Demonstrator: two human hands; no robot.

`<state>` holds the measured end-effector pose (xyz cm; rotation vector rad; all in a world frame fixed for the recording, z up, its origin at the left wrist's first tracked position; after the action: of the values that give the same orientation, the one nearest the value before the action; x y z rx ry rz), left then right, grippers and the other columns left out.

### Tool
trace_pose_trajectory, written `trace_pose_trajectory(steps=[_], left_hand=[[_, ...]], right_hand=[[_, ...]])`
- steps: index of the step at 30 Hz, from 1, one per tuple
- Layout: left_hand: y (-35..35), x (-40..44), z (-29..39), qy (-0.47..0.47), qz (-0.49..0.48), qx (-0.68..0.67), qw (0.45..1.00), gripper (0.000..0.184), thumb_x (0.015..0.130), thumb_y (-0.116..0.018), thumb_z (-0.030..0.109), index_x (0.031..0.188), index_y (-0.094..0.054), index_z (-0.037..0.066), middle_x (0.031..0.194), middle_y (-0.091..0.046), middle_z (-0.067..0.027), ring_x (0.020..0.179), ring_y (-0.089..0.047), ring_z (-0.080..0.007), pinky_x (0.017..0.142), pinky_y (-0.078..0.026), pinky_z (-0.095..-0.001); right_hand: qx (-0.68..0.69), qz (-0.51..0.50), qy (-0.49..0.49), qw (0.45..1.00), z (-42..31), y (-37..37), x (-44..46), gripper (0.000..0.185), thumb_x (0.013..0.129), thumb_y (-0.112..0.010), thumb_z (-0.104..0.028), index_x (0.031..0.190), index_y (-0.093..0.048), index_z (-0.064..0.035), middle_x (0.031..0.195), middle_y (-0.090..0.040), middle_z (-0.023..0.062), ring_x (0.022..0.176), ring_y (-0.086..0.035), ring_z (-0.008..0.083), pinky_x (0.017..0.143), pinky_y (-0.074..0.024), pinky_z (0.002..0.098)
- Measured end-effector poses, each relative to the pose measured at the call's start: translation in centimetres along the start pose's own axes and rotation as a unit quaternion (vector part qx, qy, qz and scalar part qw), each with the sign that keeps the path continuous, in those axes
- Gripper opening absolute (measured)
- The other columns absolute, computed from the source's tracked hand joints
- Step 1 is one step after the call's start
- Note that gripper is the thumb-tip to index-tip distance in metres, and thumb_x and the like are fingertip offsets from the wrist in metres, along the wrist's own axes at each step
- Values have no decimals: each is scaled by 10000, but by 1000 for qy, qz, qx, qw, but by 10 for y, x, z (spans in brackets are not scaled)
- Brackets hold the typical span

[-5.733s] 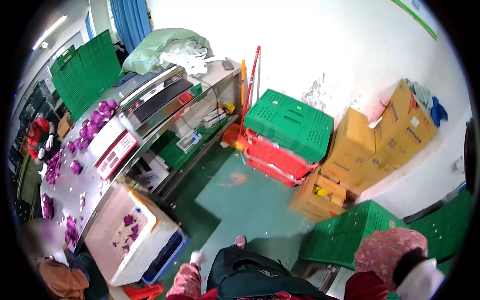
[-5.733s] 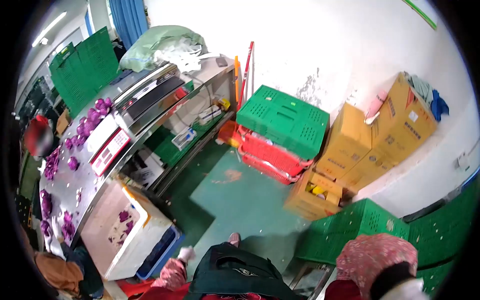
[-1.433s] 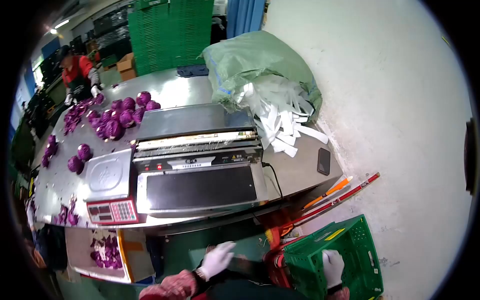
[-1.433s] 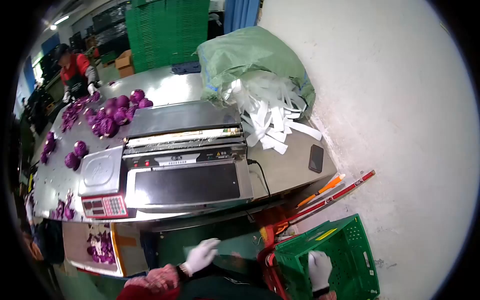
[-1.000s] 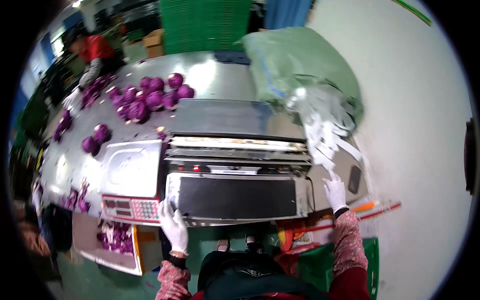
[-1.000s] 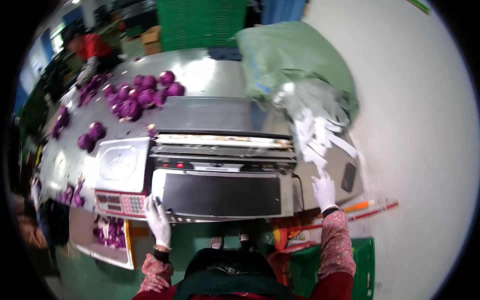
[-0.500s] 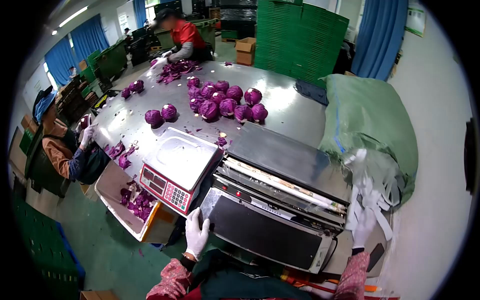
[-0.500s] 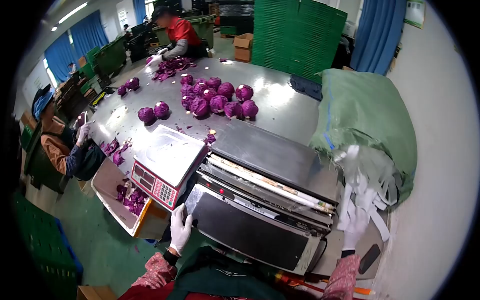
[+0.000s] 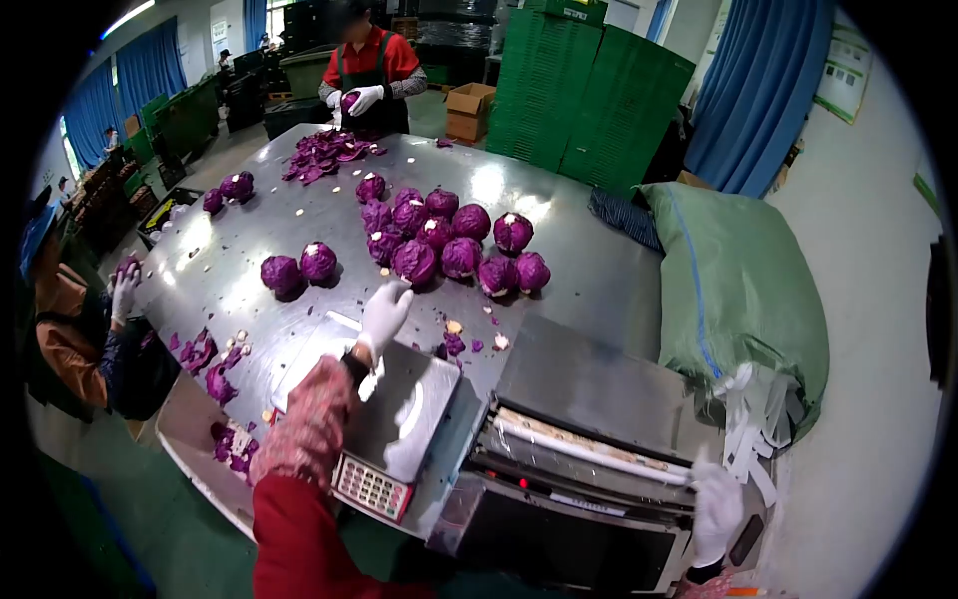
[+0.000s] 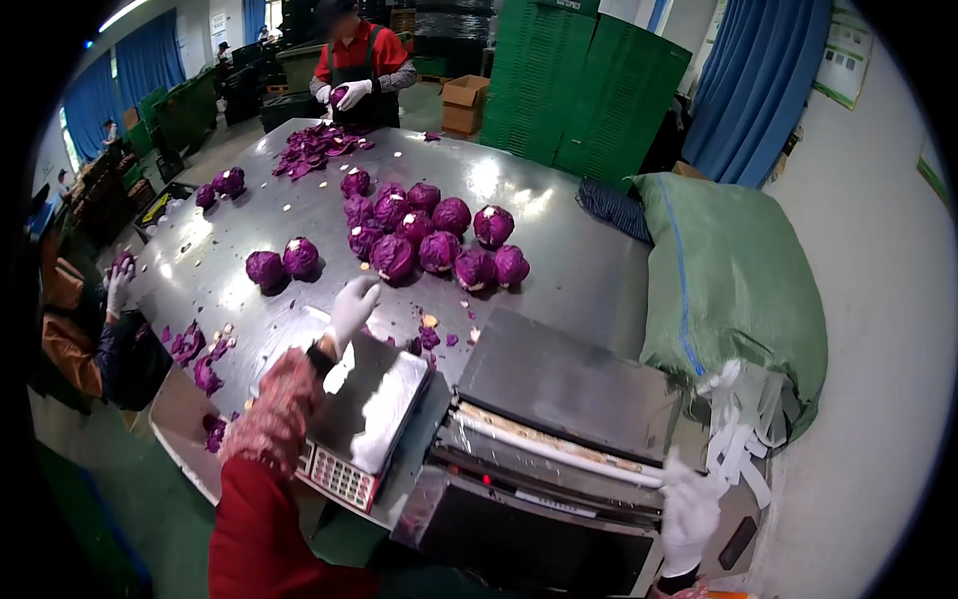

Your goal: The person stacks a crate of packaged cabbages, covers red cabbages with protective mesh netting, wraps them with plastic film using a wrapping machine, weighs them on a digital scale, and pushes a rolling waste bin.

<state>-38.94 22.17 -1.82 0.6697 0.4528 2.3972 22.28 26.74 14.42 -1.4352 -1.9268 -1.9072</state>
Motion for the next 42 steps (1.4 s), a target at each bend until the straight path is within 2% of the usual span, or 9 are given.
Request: trace_pose_trajectory(steps=[5,12,20,25,30,36,37,40,42], left_hand=[[-38,122,-48,146,-11,255,956,642,830,-652,458,1318,-478,79,1299,-508,-192,1143,-554,-383,944,-466,-481],[-68,136,-56,84,-17,349,933,783,630,-820,523,1194,-503,82,1220,-498,-148,1225,-466,-340,922,-470,-478],[-50,131,-70,76,-55,135,986,828,647,-843,405,1331,-468,126,1323,-430,-182,1128,-540,-432,944,-468,-497],[8,92,-25,181,-159,-143,960,699,771,-763,448,1195,-537,-59,1201,-484,-195,1116,-521,-275,948,-455,-353],[96,-28,62,130,-170,-150,965,543,852,-722,363,1204,-537,-7,1080,-597,-100,999,-582,-165,878,-466,-297],[98,-130,52,95,-1,84,992,620,765,-755,339,1205,-522,-30,1162,-443,-234,1072,-499,-348,972,-417,-386],[96,-129,56,4,39,180,983,636,763,-754,347,1219,-510,-24,1174,-438,-245,1070,-496,-359,965,-419,-390],[91,-141,138,-123,166,407,890,692,762,-758,342,1285,-471,-9,1222,-477,-265,1127,-494,-388,964,-418,-379],[71,-159,182,-86,86,71,990,615,822,-714,258,1324,-471,0,1221,-554,-223,1156,-543,-329,942,-436,-354]], right_hand=[[46,-88,-47,994,-10,-69,11,89,797,-698,-30,883,-681,-45,913,-691,107,962,-642,292,876,-490,396],[43,-44,-215,975,-2,-90,15,295,710,-774,-83,955,-620,-32,982,-632,101,1010,-587,312,931,-451,400],[-99,-67,-92,989,-36,-76,63,404,857,-615,20,1255,-567,-31,916,-611,114,847,-543,282,779,-426,388],[-2,87,-168,982,-21,-24,29,520,861,-473,116,1368,-444,1,1271,-472,118,1022,-547,219,933,-413,317],[-44,100,-193,975,-13,30,20,369,875,-470,70,1236,-529,22,1158,-535,107,1077,-515,232,985,-379,327],[409,196,-236,860,4,48,4,149,916,-490,38,1053,-541,6,1061,-545,77,1047,-514,171,914,-414,294],[673,178,-156,701,7,34,3,133,902,-479,57,1009,-533,1,1035,-539,80,1019,-515,163,882,-420,289],[529,152,-238,800,-25,12,11,121,842,-508,90,911,-539,-4,923,-528,58,890,-506,140,817,-412,265],[544,118,-260,789,-42,-25,9,151,837,-501,106,901,-570,-12,920,-577,64,868,-541,143,821,-429,273]])
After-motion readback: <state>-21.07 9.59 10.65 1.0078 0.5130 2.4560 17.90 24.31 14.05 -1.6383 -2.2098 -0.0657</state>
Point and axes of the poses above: each hand's wrist, its own x-axis towards the middle knuckle, its own y-axis out of the back of the hand, z = x × y, the point moved 4 cm from there along x, towards the middle knuckle
